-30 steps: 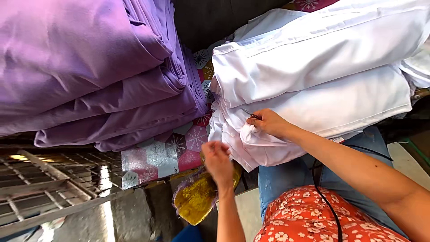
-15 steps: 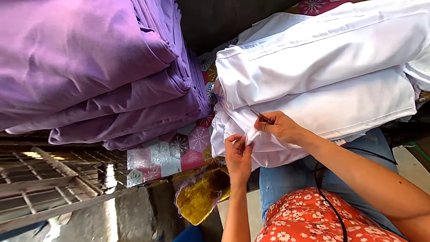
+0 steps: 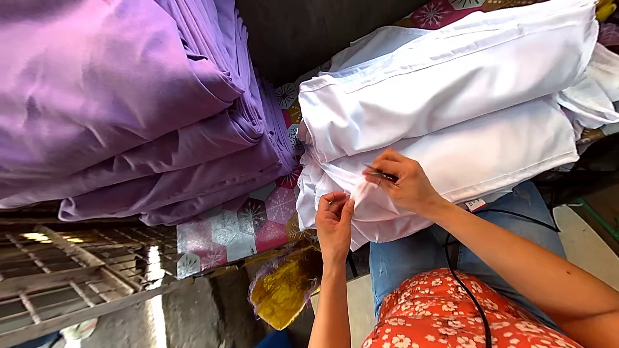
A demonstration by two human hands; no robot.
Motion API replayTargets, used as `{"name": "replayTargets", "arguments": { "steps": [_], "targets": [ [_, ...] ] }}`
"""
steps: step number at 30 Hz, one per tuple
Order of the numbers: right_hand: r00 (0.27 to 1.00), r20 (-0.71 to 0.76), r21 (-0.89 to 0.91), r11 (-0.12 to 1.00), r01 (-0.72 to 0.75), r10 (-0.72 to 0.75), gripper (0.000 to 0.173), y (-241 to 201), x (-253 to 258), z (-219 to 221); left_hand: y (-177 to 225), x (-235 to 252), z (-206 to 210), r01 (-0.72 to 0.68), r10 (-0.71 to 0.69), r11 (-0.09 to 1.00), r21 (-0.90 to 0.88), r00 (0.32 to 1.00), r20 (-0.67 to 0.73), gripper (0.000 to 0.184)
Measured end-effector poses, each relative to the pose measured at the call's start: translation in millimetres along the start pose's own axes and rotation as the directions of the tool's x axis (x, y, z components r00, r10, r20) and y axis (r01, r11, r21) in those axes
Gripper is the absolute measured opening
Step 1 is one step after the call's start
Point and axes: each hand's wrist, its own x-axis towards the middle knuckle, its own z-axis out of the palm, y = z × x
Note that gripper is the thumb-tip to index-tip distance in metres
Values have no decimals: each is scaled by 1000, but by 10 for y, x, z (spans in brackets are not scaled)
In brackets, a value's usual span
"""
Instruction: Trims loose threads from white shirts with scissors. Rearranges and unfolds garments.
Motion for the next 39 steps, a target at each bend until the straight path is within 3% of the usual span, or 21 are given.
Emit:
{"name": "replayTargets", "arguments": {
  "steps": [4, 6, 8, 12, 14, 20, 23, 26, 32, 36, 39],
  "targets": [
    [971, 232, 57, 995, -79, 64, 16, -129, -37, -15, -10, -53, 2, -200, 197, 957, 211, 980, 35, 23],
    [969, 238, 42, 997, -72, 60, 14, -110, -38, 30, -37, -51, 0, -294, 289, 909, 296, 955, 62, 24],
    [963, 260, 44, 995, -87, 73, 15, -112, -27, 53, -62, -50, 0, -300, 294, 911, 284, 954, 63, 24],
    [866, 410, 261, 873, -411, 286, 12, -200, 10, 12, -76, -52, 21, -234, 235, 967, 99, 972, 3, 19],
    [867, 395, 318, 840, -440, 304, 11, -188, -2, 23, -71, -50, 31, -230, 232, 970, 79, 973, -10, 21],
    [902, 362, 309, 882, -355, 237, 13, -257, -18, 21, -144, -48, 112, -300, 312, 941, 156, 948, -58, 11],
    [971, 222, 223, 964, -142, 91, 10, -140, -15, 0, -122, -49, 104, -250, 262, 960, 128, 960, -95, 6],
    [974, 222, 90, 995, 34, -54, 9, -32, -24, -15, -120, -64, 102, -259, 277, 954, 151, 954, -116, 6],
    [960, 269, -33, 996, 86, -74, 8, -92, -16, 18, -104, -73, 125, -266, 286, 952, 154, 950, -128, 5],
    [971, 238, 39, 999, 10, -19, 11, -42, -4, -48, -104, -71, 89, -253, 270, 958, 132, 954, -133, 6],
    [975, 204, 46, 996, 79, -86, 9, -5, -36, -17, -101, -81, 96, -233, 247, 966, 110, 960, -134, 7]
  ]
}}
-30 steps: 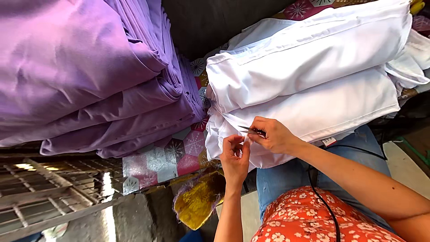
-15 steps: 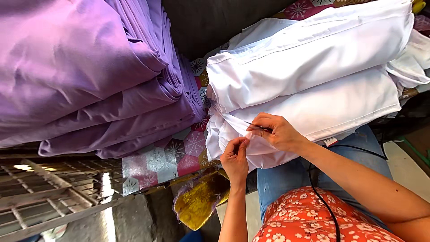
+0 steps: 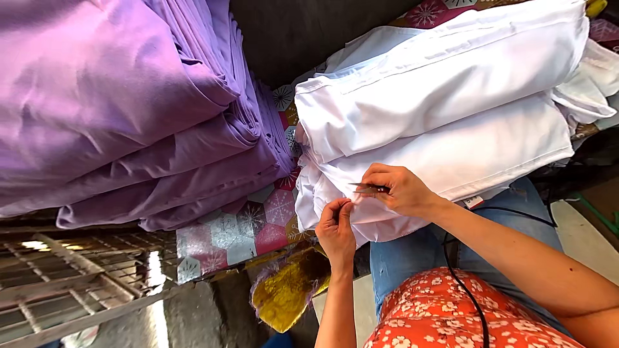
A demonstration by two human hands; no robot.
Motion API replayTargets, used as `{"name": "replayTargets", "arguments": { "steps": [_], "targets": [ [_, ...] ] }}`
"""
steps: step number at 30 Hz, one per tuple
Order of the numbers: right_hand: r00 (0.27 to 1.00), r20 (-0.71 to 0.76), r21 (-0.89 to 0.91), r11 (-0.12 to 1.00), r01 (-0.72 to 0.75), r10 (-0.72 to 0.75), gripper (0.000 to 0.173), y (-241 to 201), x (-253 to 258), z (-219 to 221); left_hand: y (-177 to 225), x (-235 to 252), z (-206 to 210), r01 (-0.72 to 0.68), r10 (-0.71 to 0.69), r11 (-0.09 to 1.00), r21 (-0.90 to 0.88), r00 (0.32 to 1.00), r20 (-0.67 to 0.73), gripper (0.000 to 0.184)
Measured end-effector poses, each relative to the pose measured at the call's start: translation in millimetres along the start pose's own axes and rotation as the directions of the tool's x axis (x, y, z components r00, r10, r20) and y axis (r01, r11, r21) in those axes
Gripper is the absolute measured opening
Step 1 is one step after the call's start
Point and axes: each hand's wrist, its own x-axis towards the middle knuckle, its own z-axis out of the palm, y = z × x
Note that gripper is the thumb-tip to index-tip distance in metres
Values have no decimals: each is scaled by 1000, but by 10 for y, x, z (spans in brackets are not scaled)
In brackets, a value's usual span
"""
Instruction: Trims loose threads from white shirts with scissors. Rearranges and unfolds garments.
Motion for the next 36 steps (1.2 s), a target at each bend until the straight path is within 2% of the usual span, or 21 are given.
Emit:
{"name": "replayTargets", "arguments": {
  "steps": [4, 6, 9, 11, 12, 14, 15, 17, 19, 21, 23, 25, 27, 29, 31, 36],
  "targets": [
    [994, -4, -123, 986, 111, -112, 8, -9, -18, 134, -9, 2, 10, 16, -16, 1000, -12, 1000, 10, 8],
    [997, 74, -100, 995, 28, -21, 10, -45, -11, 103, -14, 0, -1, 12, -12, 1000, -17, 1000, 18, 9],
    [965, 185, 80, 976, -202, 185, 13, -134, 17, 17, -14, 0, -7, -10, 10, 1000, -8, 1000, 23, 9],
    [956, 196, 99, 966, -240, 217, 13, -178, 30, -3, -18, 3, -7, -39, 39, 999, -4, 999, 36, 10],
    [966, 175, 57, 977, -203, 191, 12, -203, 29, 1, -20, 4, -10, -55, 55, 999, -1, 997, 46, 10],
    [995, 98, -125, 992, -9, 21, 10, -257, 13, 39, -34, 4, -8, -75, 75, 997, -20, 996, 42, 6],
    [994, 76, -225, 970, 90, -75, 10, -293, 3, 68, -49, -1, -4, -75, 77, 996, -50, 997, 24, 8],
    [984, 81, -329, 927, 178, -160, 9, -378, -15, 111, -70, -13, -6, -77, 77, 990, -117, 997, -3, 12],
    [993, 53, -258, 960, 113, -102, 9, -407, -24, 115, -67, -24, -3, -99, 99, 988, -117, 995, -5, 13],
    [988, 50, 41, 988, -149, 147, 14, -422, -26, 44, -54, -37, 14, -157, 156, 986, -63, 988, -12, 8],
    [920, 79, 382, 841, -383, 384, 20, -427, -32, -37, -54, -53, 33, -209, 209, 978, -14, 977, -35, 6],
    [843, 197, 598, 620, -508, 501, 33, -470, -96, -92, -56, -69, 39, -258, 259, 966, 15, 965, -53, 5],
    [724, 408, 619, 415, -667, 556, 44, -552, -203, -116, -56, -80, 38, -291, 293, 956, 49, 954, -64, 4],
    [620, 559, 585, 268, -765, 551, 45, -619, -298, -86, -52, -83, 40, -311, 315, 948, 72, 947, -59, 3],
    [578, 615, 582, 186, -792, 536, 45, -664, -344, -48, -55, -90, 43, -324, 329, 942, 83, 943, -51, 3],
    [569, 638, 603, 124, -788, 519, 45, -704, -322, -17, -56, -86, 37, -346, 352, 932, 109, 935, -38, 6]
  ]
}}
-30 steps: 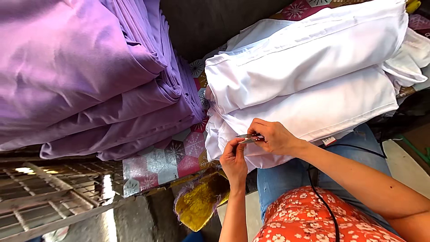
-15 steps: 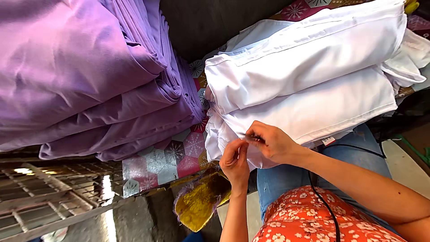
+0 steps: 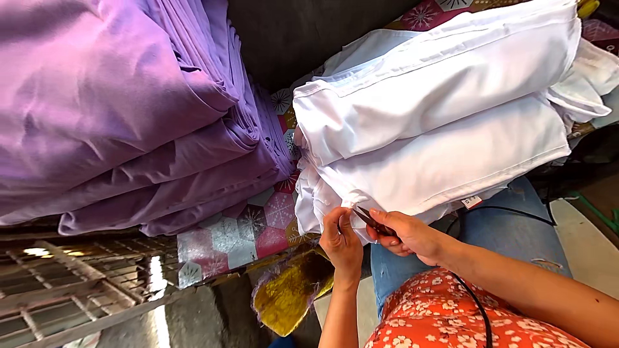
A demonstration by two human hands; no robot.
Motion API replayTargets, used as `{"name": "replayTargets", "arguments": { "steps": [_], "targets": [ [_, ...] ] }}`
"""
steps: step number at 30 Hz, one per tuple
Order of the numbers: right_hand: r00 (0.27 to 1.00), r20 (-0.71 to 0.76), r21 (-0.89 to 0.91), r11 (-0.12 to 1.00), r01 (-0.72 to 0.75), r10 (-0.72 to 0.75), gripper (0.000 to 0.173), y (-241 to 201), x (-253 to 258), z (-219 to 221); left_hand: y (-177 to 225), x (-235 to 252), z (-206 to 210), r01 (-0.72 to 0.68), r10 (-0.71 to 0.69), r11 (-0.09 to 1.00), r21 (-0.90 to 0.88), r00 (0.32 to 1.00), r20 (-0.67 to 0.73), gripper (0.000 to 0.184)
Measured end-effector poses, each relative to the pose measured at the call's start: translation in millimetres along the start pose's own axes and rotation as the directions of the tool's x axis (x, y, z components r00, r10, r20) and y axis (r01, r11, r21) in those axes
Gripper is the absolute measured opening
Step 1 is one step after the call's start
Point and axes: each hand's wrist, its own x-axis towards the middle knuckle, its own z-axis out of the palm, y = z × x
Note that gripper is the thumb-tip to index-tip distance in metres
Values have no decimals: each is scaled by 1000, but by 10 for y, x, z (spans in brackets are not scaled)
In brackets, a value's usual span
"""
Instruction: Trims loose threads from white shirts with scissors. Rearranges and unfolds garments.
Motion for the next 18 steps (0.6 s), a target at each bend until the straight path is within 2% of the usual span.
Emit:
{"name": "replayTargets", "arguments": {
  "steps": [5, 11, 16, 18],
  "targets": [
    [999, 37, 29, 1000, -5, 4, 47, -46, -57, 12, -19, 15, -2, -26, 26, 1000, 15, 1000, -1, 8],
    [999, 1, 58, 997, -47, 47, 49, -110, -3, -17, -38, -13, 9, -78, 76, 992, 96, 997, 27, 14],
    [998, 20, 170, 983, -68, 66, 49, -110, 68, -43, -79, -37, -7, -100, 94, 989, 110, 994, 54, 15],
    [997, -23, 212, 975, -64, 70, 47, -92, 95, -17, -71, -47, -8, -71, 66, 991, 110, 996, 53, 15]
  ]
}}
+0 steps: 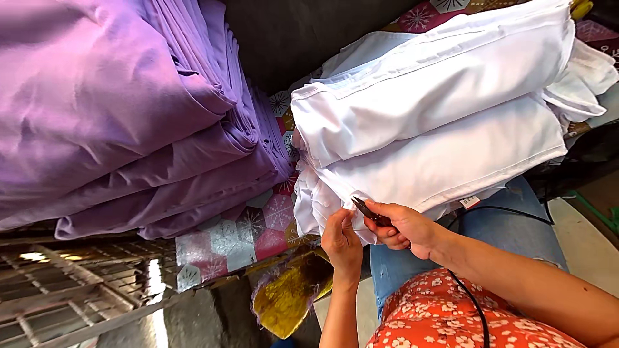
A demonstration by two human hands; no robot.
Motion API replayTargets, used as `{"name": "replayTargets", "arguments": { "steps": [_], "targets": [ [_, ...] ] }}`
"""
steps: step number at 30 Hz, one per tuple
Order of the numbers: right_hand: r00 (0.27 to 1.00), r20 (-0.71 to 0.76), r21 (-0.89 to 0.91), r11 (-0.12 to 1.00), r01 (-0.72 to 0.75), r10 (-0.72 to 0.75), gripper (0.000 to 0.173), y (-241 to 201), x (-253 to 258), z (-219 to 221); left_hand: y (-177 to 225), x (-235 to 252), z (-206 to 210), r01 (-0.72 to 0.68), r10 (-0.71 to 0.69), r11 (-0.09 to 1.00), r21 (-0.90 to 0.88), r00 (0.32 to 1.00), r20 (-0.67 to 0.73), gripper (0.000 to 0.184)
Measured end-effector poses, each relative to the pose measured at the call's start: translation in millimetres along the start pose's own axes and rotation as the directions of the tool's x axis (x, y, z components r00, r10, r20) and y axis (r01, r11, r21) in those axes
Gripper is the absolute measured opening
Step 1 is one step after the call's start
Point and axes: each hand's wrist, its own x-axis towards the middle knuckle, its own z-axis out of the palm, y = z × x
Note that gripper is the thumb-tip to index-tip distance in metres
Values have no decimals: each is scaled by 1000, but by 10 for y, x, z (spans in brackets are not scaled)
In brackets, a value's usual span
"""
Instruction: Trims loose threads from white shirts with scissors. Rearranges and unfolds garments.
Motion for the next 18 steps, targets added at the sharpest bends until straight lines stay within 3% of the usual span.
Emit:
{"name": "replayTargets", "arguments": {
  "steps": [4, 8, 18],
  "targets": [
    [996, -52, 10, 997, 78, -78, 45, 64, -10, 47, 60, -5, -30, 120, -122, 991, -57, 992, -40, 7],
    [993, 17, -74, 990, 117, -116, 44, 203, -101, 63, 180, 16, -93, 191, -210, 964, -184, 973, -93, 6],
    [996, 89, -135, 990, 30, -18, 46, 196, -60, 114, 265, 52, -90, 176, -198, 958, -225, 977, -81, 11]
  ]
}}
